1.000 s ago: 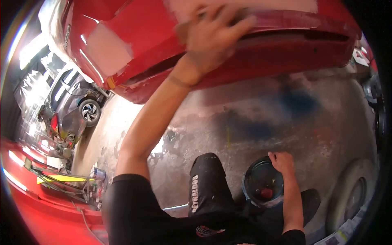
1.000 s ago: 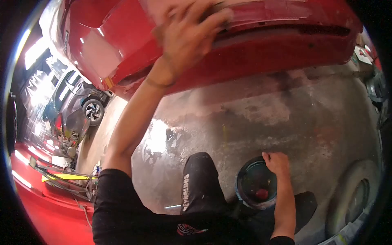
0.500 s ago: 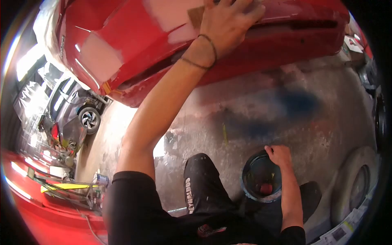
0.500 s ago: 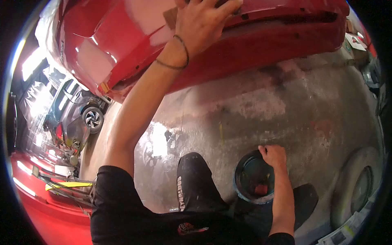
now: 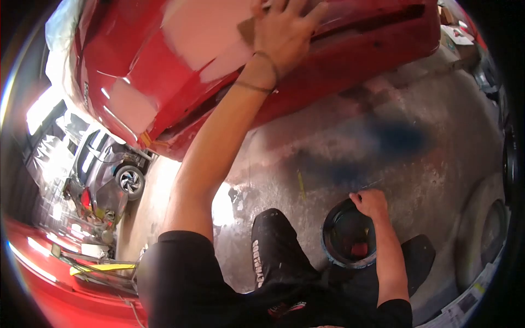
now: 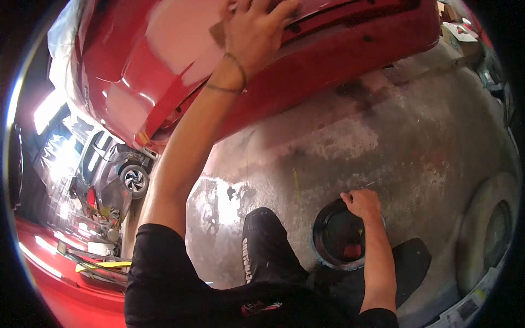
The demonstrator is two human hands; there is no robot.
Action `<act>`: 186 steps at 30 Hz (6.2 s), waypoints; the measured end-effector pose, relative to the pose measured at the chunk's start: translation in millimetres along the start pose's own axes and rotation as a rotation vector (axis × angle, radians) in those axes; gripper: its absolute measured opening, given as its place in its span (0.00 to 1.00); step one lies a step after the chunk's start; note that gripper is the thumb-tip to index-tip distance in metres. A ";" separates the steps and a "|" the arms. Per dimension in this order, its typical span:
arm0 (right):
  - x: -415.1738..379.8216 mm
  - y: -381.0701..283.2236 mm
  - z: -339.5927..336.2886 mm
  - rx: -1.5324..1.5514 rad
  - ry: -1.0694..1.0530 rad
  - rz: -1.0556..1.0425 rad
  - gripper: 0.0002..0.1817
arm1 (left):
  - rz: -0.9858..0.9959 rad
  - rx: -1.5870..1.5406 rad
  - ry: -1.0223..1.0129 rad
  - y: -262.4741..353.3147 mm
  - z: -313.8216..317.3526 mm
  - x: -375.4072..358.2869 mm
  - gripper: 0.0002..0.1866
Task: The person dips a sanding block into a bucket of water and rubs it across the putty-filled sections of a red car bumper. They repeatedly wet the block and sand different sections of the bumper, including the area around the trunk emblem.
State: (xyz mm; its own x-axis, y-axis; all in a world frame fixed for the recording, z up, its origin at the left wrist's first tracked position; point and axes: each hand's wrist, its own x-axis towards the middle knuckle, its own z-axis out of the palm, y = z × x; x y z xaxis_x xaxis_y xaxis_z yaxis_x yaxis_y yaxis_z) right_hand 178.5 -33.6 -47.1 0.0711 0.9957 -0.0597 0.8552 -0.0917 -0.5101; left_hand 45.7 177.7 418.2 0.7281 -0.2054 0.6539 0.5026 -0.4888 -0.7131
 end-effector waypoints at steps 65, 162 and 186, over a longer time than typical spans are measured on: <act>7.8 -20.8 -6.3 0.218 0.197 -0.058 0.21 | -0.793 -0.467 -0.076 60.5 -103.0 -245.3 0.24; 180.7 -172.8 -502.5 -0.659 0.967 -1.408 0.25 | -1.673 -0.992 -1.260 394.5 -60.4 -340.1 0.50; 170.7 -295.3 -491.7 -0.432 1.204 -1.490 0.21 | -1.691 -0.910 -1.375 393.5 -68.5 -328.2 0.50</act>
State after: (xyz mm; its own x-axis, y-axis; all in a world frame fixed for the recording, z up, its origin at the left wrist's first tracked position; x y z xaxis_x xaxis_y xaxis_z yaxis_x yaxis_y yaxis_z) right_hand 190.5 170.7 515.2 -0.6092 -0.2286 0.7593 0.5880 0.5123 0.6260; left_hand -27.4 -5.4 -59.7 0.0182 0.8996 -0.4364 0.7864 0.2567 0.5619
